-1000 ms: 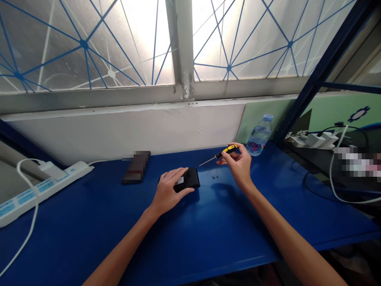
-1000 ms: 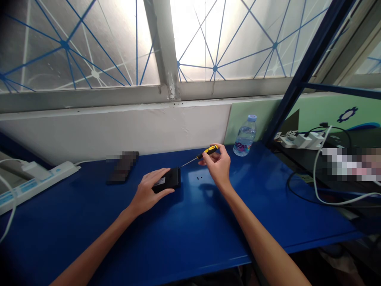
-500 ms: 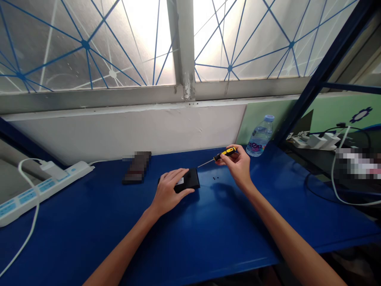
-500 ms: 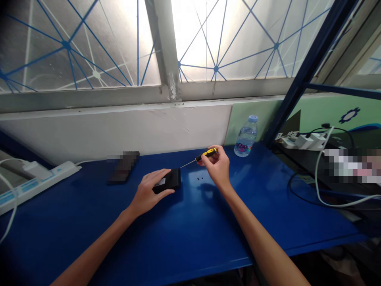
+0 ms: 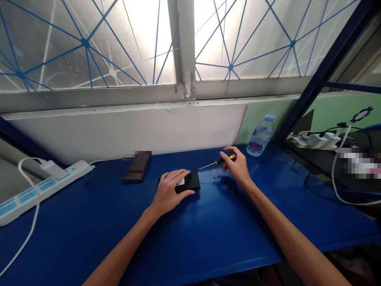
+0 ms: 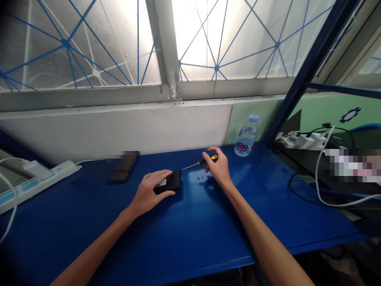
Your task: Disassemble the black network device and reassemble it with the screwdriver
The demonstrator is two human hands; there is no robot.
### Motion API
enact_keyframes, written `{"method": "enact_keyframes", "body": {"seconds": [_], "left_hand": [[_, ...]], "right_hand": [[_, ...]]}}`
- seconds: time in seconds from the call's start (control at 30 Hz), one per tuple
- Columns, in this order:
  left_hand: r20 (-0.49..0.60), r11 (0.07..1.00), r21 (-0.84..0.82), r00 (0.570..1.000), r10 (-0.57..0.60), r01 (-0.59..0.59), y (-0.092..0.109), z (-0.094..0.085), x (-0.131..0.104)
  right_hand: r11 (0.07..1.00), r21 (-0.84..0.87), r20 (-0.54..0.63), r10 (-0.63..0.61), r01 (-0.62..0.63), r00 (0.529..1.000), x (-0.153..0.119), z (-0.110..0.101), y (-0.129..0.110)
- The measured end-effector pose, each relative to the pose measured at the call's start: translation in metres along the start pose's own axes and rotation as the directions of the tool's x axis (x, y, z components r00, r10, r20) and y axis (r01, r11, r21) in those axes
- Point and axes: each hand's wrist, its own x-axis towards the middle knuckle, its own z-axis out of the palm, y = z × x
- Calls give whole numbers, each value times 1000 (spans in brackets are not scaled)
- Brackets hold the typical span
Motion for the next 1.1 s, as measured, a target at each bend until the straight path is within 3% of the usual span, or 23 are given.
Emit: {"method": "enact_keyframes", "body": {"seconds": [0.27,0.47,0.63,0.8,1.1], "left_hand": [[41,1000,1,999,7,-7,1,0,-1],[80,999,20,996,29,-30,2,0,-1],[98,998,37,994,47,-51,1,3,-3],[103,994,71,992,75,-83,1,5,-4],[130,991,92,988,87,-99,6,1,-4]], "right_hand": [[933,254,169,216,-254,962,10,-3,6],[977,119,271,137,-174,953,10,-14,6],[986,-28,357,165,-166,919,12,-25,15],[959,6,425,253,-282,869,14,-27,19],[971,-55,516,227,-232,826,15,-40,25]]}}
